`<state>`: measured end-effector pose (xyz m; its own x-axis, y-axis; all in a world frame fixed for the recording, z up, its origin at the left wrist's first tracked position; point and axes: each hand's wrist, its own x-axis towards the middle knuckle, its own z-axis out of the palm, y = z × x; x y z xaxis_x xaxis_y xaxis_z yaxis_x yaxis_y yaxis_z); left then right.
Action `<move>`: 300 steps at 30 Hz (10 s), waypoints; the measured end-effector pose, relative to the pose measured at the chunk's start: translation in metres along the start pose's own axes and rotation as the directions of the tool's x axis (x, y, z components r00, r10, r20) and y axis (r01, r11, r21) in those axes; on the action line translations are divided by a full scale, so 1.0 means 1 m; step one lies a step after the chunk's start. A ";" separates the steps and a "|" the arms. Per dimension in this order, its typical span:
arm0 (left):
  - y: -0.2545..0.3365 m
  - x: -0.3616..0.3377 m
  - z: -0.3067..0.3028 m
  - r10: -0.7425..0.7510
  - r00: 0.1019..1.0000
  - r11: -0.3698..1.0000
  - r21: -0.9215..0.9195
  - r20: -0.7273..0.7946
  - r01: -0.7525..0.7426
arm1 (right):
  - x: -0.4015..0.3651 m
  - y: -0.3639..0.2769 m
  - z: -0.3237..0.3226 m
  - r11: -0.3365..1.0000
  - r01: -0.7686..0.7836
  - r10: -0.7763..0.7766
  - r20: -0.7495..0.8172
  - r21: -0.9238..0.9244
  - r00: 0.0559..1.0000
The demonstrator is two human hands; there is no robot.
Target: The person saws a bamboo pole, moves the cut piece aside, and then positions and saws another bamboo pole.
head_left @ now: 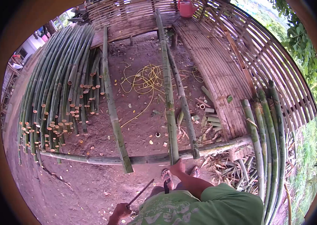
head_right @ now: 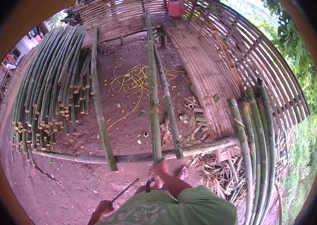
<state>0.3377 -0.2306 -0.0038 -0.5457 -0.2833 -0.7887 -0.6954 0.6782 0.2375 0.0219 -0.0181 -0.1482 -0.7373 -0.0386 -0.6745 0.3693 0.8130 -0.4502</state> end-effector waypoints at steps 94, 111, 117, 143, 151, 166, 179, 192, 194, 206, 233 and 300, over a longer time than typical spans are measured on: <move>0.147 -0.044 -0.012 -0.474 0.876 0.879 0.105 0.094 0.464 | -0.006 0.425 -0.332 0.911 -0.298 0.249 -0.198 -0.283 0.948; 0.149 -0.049 0.104 -0.358 0.925 0.933 0.004 0.125 0.361 | 0.168 -0.087 -0.369 0.807 0.590 -0.466 -0.574 0.037 0.674; 0.145 -0.051 0.089 -0.306 0.950 0.950 -0.038 0.067 0.309 | 0.087 -0.110 -0.419 0.518 0.839 -0.645 -0.568 0.166 0.511; 0.168 0.000 -0.012 -0.264 0.962 0.953 0.176 0.076 0.247 | 0.021 0.323 -0.265 0.945 -0.282 0.271 -0.086 -0.163 0.959; 0.203 -0.026 -0.020 -0.270 0.957 0.930 0.284 0.101 0.233 | 0.001 0.432 -0.250 0.986 0.165 -0.166 -0.276 -0.028 0.947; 0.216 -0.013 -0.020 -0.269 0.951 0.924 0.321 0.151 0.211 | -0.043 0.530 -0.198 0.951 -0.300 0.308 0.289 -0.073 0.907; 0.175 -0.006 0.007 -0.008 1.000 0.963 0.268 0.012 0.005 | -0.031 0.375 -0.214 0.976 -0.215 0.218 0.142 -0.032 0.966; 0.145 -0.040 -0.078 0.094 0.995 0.991 0.093 0.026 -0.096 | -0.023 0.268 -0.206 0.979 -0.122 0.160 0.249 -0.162 0.955; 0.160 -0.058 -0.114 0.071 0.997 0.996 0.054 0.024 -0.073 | -0.055 0.207 -0.226 0.971 -0.165 0.200 0.208 -0.173 0.957; 0.161 -0.068 -0.176 0.294 0.896 0.886 -0.257 -0.333 -0.386 | -0.024 0.242 -0.155 0.936 -0.232 0.296 0.234 -0.264 0.926; 0.260 0.103 -0.108 0.682 0.715 0.724 0.001 -0.153 -0.690 | 0.022 0.166 -0.146 0.960 -0.227 0.263 0.247 -0.165 0.933; 0.270 0.081 0.008 0.743 0.659 0.658 0.055 0.116 -0.751 | -0.030 0.215 -0.099 0.963 -0.267 0.267 -0.020 0.027 0.963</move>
<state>0.1095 -0.0648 -0.0085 -0.8221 0.3956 -0.4094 -0.0221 0.6965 0.7172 0.0675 0.2156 -0.1669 -0.6232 0.1918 -0.7582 0.5675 0.7780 -0.2696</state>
